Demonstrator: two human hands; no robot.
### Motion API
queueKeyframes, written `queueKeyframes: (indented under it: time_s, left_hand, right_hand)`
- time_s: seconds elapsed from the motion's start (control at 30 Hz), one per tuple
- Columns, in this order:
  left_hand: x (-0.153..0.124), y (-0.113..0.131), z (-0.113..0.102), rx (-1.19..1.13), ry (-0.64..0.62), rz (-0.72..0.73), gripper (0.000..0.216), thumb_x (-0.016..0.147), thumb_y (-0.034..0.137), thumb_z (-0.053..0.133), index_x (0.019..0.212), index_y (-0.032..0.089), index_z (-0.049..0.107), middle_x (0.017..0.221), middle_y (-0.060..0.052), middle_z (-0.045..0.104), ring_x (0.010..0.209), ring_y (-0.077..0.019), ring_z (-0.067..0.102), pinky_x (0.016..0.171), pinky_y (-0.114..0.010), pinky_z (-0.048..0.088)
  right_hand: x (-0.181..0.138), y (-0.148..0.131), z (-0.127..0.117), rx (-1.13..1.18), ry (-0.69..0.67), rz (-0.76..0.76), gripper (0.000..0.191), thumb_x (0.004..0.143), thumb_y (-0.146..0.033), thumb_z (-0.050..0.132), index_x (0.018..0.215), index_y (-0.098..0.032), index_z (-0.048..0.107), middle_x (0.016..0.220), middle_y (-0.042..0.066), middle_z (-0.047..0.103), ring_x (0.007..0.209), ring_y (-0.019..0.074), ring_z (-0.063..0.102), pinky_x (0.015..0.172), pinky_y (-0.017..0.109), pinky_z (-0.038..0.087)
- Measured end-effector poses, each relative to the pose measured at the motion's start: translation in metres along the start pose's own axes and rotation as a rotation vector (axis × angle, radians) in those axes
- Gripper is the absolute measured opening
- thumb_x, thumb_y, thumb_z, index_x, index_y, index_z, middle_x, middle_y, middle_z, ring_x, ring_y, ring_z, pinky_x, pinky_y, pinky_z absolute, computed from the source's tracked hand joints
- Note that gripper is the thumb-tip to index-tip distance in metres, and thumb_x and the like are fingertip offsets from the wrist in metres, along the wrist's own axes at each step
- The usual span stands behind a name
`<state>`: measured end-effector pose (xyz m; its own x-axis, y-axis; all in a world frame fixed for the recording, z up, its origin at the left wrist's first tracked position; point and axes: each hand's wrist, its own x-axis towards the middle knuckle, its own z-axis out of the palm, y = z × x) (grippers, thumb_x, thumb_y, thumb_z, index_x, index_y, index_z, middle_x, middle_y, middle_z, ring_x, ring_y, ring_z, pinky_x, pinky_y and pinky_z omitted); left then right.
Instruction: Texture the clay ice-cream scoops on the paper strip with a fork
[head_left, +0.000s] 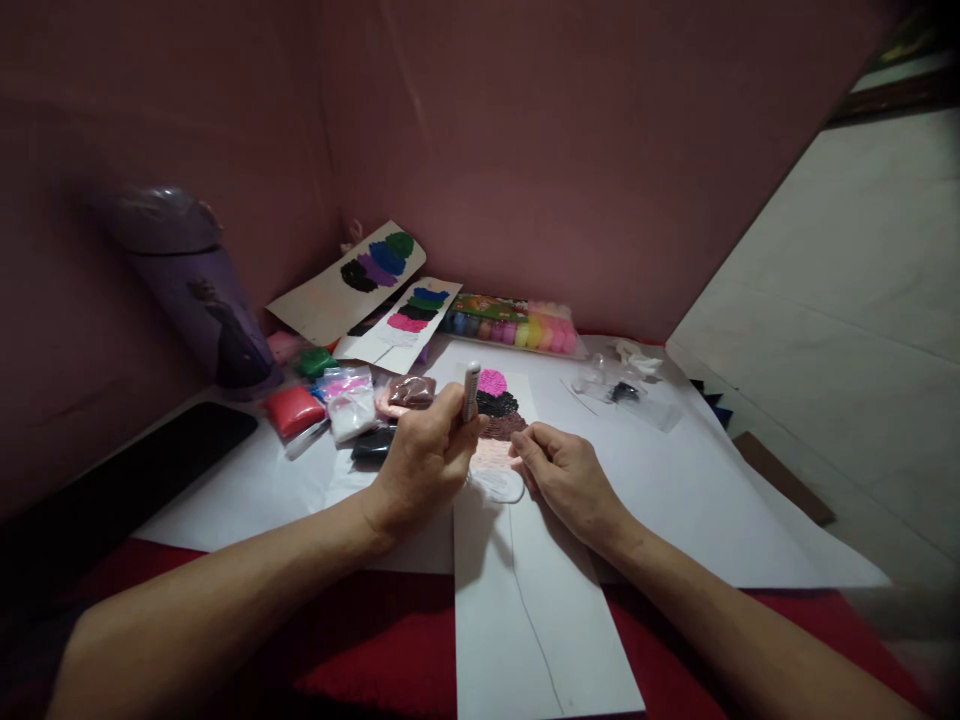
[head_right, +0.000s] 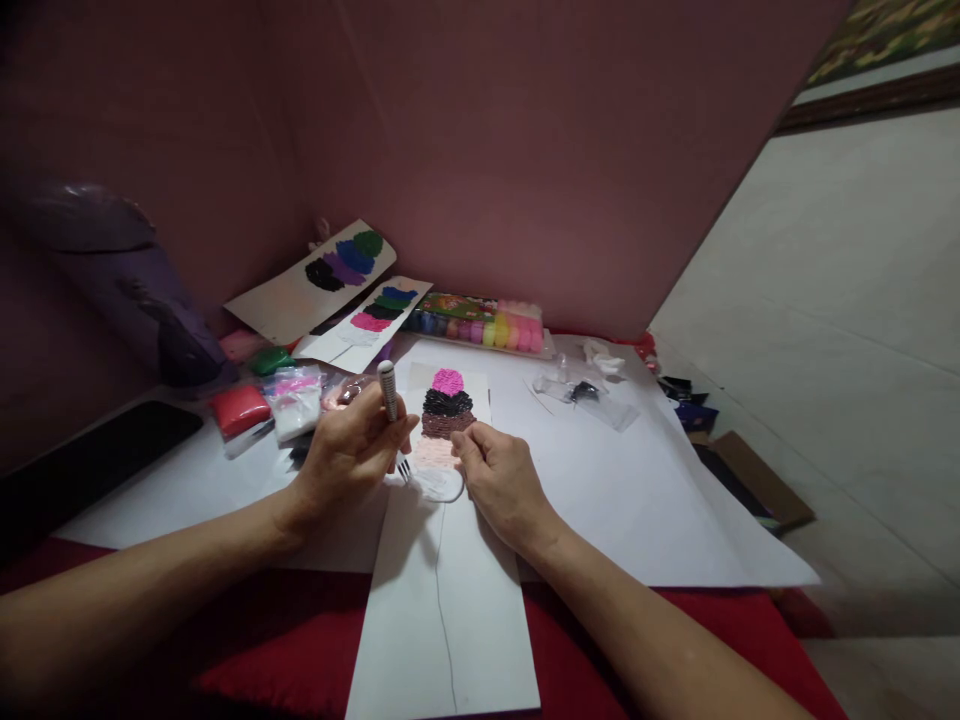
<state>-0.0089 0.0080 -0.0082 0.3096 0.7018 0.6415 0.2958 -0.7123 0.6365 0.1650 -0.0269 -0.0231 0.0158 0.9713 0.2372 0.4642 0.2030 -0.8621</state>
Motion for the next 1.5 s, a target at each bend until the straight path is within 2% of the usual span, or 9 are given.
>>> queueKeyframes:
  time_s: [0.2,0.37,0.63,0.77,0.9,1.03,1.2,1.3,1.5]
  left_hand:
    - [0.001,0.005,-0.003,0.138,0.102,0.118,0.013,0.086,0.017,0.053,0.076,0.019,0.045,0.059,0.003,0.052,0.049,-0.0086,0.049,0.049,-0.024,0.039]
    - [-0.002,0.010,-0.003,0.073,0.153,0.129,0.010,0.087,0.017,0.054,0.081,0.019,0.046,0.062,0.004,0.052,0.046,-0.0064,0.047,0.047,-0.022,0.039]
    - [-0.007,0.009,0.002,-0.062,0.028,0.033,0.009,0.087,0.017,0.054,0.083,0.019,0.046,0.063,0.003,0.058,0.053,-0.0081,0.055,0.051,-0.021,0.043]
    - [-0.004,0.006,0.001,-0.051,-0.035,-0.020,0.011,0.087,0.018,0.052,0.080,0.019,0.045,0.062,0.003,0.057,0.050,-0.0075,0.052,0.050,-0.021,0.041]
    - [-0.002,0.005,-0.001,-0.001,-0.033,-0.003,0.011,0.087,0.018,0.051,0.078,0.018,0.045,0.060,0.003,0.054,0.045,-0.0065,0.046,0.046,-0.022,0.037]
    - [-0.001,0.006,-0.002,0.053,-0.015,0.059,0.012,0.087,0.017,0.050,0.077,0.018,0.045,0.058,0.003,0.053,0.045,-0.0075,0.047,0.045,-0.023,0.036]
    - [-0.002,0.011,-0.004,0.101,0.081,0.103,0.015,0.086,0.016,0.053,0.075,0.019,0.044,0.058,0.004,0.053,0.045,-0.0071,0.047,0.047,-0.023,0.038]
    - [-0.004,0.015,-0.005,0.032,0.123,0.106,0.012,0.086,0.016,0.055,0.079,0.019,0.046,0.061,0.004,0.054,0.045,-0.0061,0.048,0.046,-0.022,0.040]
    - [-0.010,0.017,0.002,-0.159,0.021,0.048,0.010,0.087,0.018,0.056,0.083,0.019,0.047,0.063,0.003,0.059,0.046,-0.0063,0.052,0.045,-0.020,0.045]
  right_hand:
    - [0.000,0.004,0.000,-0.031,0.007,-0.022,0.037,0.092,-0.038,0.048,0.059,-0.021,0.045,0.048,-0.006,0.045,0.047,0.0114,0.047,0.061,0.027,0.046]
    - [0.001,0.004,0.000,0.001,0.004,-0.028,0.036,0.091,-0.036,0.049,0.059,-0.021,0.046,0.049,-0.006,0.044,0.050,0.0108,0.047,0.066,0.028,0.049]
    - [0.001,0.003,0.000,-0.032,0.007,-0.023,0.035,0.091,-0.037,0.050,0.061,-0.020,0.048,0.051,-0.005,0.047,0.051,0.0118,0.049,0.055,0.025,0.042]
    - [0.001,0.001,-0.001,-0.032,-0.001,-0.016,0.034,0.091,-0.038,0.049,0.062,-0.020,0.049,0.049,-0.004,0.049,0.049,0.0124,0.048,0.053,0.025,0.040]
    - [0.000,0.000,-0.001,-0.016,-0.004,-0.010,0.035,0.091,-0.038,0.049,0.061,-0.021,0.047,0.048,-0.005,0.048,0.049,0.0124,0.049,0.053,0.025,0.041]
    - [0.000,0.001,-0.001,-0.010,-0.005,-0.008,0.036,0.091,-0.039,0.050,0.061,-0.021,0.046,0.048,-0.005,0.048,0.049,0.0122,0.049,0.053,0.025,0.042]
    - [0.000,0.004,0.000,-0.004,0.000,-0.027,0.036,0.091,-0.037,0.049,0.060,-0.021,0.046,0.048,-0.006,0.045,0.048,0.0110,0.047,0.063,0.027,0.047]
    - [0.001,0.005,-0.001,-0.030,0.004,-0.028,0.035,0.091,-0.037,0.049,0.060,-0.020,0.047,0.050,-0.005,0.047,0.051,0.0118,0.049,0.060,0.026,0.045]
    - [0.001,0.000,-0.001,-0.045,0.007,-0.019,0.034,0.091,-0.037,0.049,0.063,-0.019,0.052,0.053,-0.003,0.051,0.053,0.0126,0.050,0.054,0.025,0.041]
